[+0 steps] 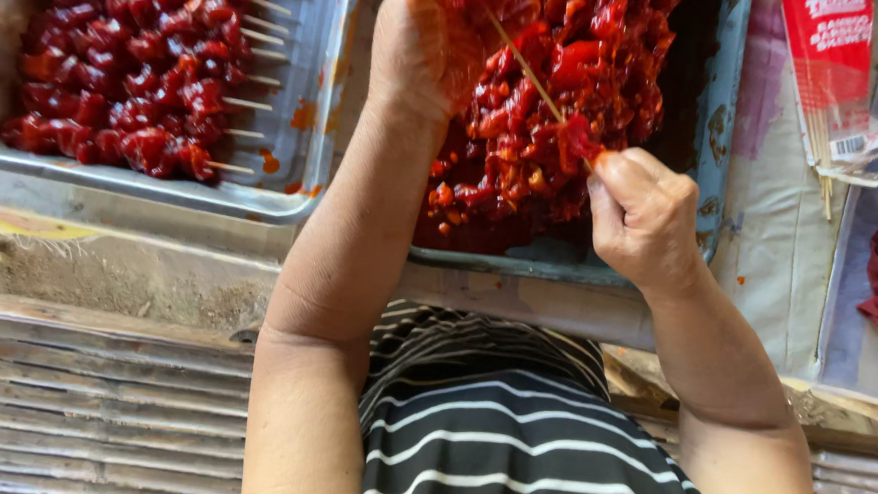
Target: The person threads marinated red meat chunks onto bamboo skewers by hand. They repeatedly pick up pieces from a metal tray and push them onto the skewer, then place the completed skewers into a second tray.
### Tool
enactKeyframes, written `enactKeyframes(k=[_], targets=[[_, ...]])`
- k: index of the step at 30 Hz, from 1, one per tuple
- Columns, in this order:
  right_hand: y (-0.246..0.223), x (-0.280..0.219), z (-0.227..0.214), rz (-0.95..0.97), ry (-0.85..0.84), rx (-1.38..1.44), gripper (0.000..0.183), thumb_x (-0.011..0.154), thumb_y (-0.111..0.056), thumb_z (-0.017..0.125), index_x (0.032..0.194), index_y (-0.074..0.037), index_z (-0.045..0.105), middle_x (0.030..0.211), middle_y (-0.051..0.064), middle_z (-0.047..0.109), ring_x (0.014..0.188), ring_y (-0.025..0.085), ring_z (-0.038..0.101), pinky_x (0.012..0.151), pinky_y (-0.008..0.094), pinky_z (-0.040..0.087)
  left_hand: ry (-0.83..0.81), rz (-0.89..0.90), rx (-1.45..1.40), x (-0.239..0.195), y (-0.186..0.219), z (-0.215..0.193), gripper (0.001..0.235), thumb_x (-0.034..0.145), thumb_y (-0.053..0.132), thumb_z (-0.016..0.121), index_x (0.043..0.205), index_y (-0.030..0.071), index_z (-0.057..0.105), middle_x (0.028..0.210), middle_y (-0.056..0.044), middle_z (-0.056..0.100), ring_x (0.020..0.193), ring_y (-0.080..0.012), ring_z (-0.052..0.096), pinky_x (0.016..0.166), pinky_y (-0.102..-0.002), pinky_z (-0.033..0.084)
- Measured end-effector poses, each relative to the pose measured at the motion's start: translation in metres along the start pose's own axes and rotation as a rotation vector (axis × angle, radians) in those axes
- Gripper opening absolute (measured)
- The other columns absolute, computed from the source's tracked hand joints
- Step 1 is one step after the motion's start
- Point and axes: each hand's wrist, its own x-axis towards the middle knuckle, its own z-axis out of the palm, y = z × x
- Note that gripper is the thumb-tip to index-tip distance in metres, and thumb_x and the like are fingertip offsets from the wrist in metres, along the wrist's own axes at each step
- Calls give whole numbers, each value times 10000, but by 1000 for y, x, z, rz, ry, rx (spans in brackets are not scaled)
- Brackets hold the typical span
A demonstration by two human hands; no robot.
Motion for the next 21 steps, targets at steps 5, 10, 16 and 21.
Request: enactKeyframes(k=[5,10,16,21], targets=[[2,-3,-1,6,-1,-16,122,938,112,663,986,6,626,819,151,570,682,307,580,621,377,453,86,88,98,-7,-13,8,124,1062,112,635,1115,-1,643,1003,-134,711,939,-307,742,886,-496,648],[1,-1,2,22,-7,25,127,929,120,656,986,10,628,804,152,558,663,294,568,613,372,452,121,86,171,-11,-19,11,177,1068,171,581,1102,9,645,994,-127,728,859,-265,750,785,-441,661],[-2,2,7,-8,-5,61,135,920,130,641,1009,29,629,830,158,602,691,291,615,620,352,478,140,133,196,-6,-21,13,147,1081,126,580,1081,9,669,989,-125,724,849,-248,739,789,-421,648],[-5,-2,11,-29,-31,66,137,920,132,641,1017,37,624,858,174,608,734,316,627,649,358,492,241,65,108,-13,-24,11,124,1029,92,590,1062,13,680,980,-125,731,841,-247,735,790,-419,642]])
